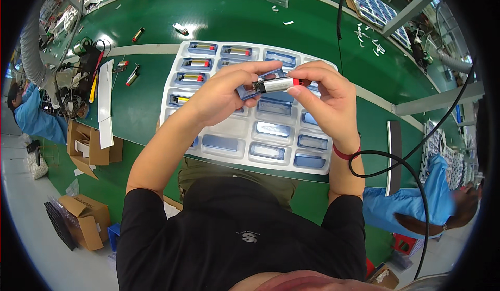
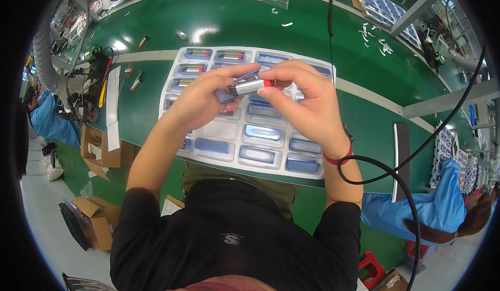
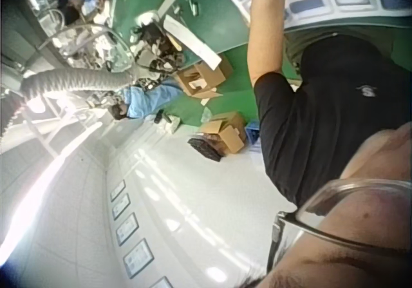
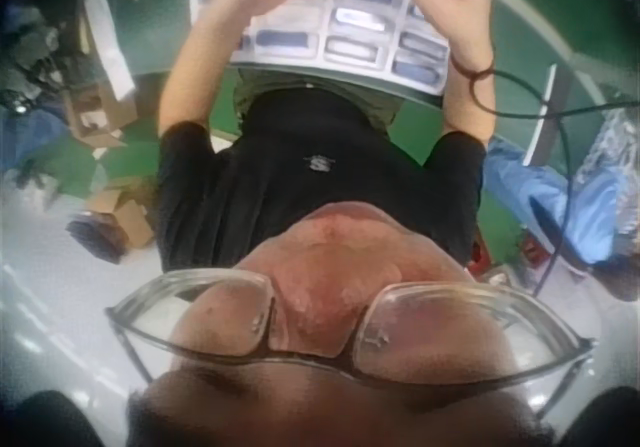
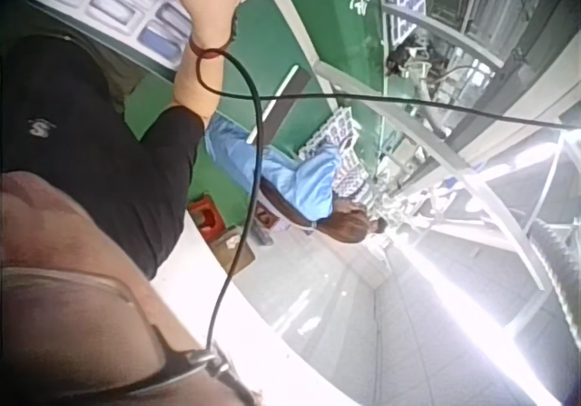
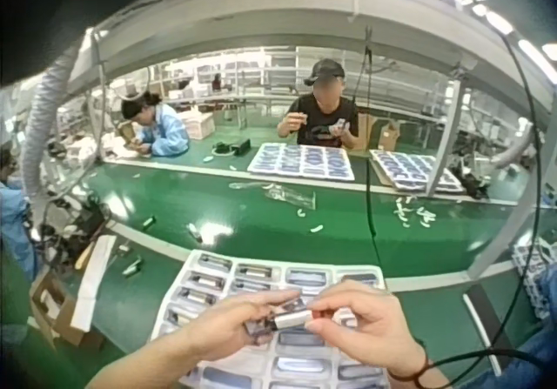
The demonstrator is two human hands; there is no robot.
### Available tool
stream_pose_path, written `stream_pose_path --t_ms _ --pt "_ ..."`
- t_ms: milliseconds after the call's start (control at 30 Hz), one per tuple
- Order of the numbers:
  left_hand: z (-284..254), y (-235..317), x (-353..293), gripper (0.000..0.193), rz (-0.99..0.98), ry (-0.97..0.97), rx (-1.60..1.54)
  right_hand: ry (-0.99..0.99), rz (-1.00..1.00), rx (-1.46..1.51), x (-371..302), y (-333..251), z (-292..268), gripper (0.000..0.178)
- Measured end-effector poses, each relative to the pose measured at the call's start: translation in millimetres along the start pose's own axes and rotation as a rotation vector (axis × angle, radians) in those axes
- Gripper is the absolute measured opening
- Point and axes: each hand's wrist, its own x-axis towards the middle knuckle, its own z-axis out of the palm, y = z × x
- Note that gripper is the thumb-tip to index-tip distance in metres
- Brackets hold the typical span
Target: Manually assembling small electronic components and batteries into plastic trays at a factory workbench.
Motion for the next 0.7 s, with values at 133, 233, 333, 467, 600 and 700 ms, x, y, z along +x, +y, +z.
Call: stream_pose_path --t_ms 133,233,333,467,600,700 --pt "-7 -2 0 0.042 -0.015 0.038 -0.135 0.023 -0.007 -0.086 3 1 6 0.026" --pt "-9 -4 -1 0.047 -0.018 0.04 -0.118 0.024 0.029 -0.078 1 10 9 0.025" --pt "-9 -5 -4 0.052 -0.029 -0.02 -0.136 0.01 0.051 -0.114 1 13 15 0.025" --pt "-8 -5 -5 0.056 -0.022 -0.023 -0.136 -0.003 0.057 -0.158 2 12 17 0.025" --pt "-13 -3 -4 0.058 0.005 -0.03 -0.092 -0.027 0.06 -0.145 2 16 19 0.025" --pt "-17 -9 -2 0.059 0.013 -0.035 -0.115 -0.009 0.046 -0.125 3 21 23 0.024"
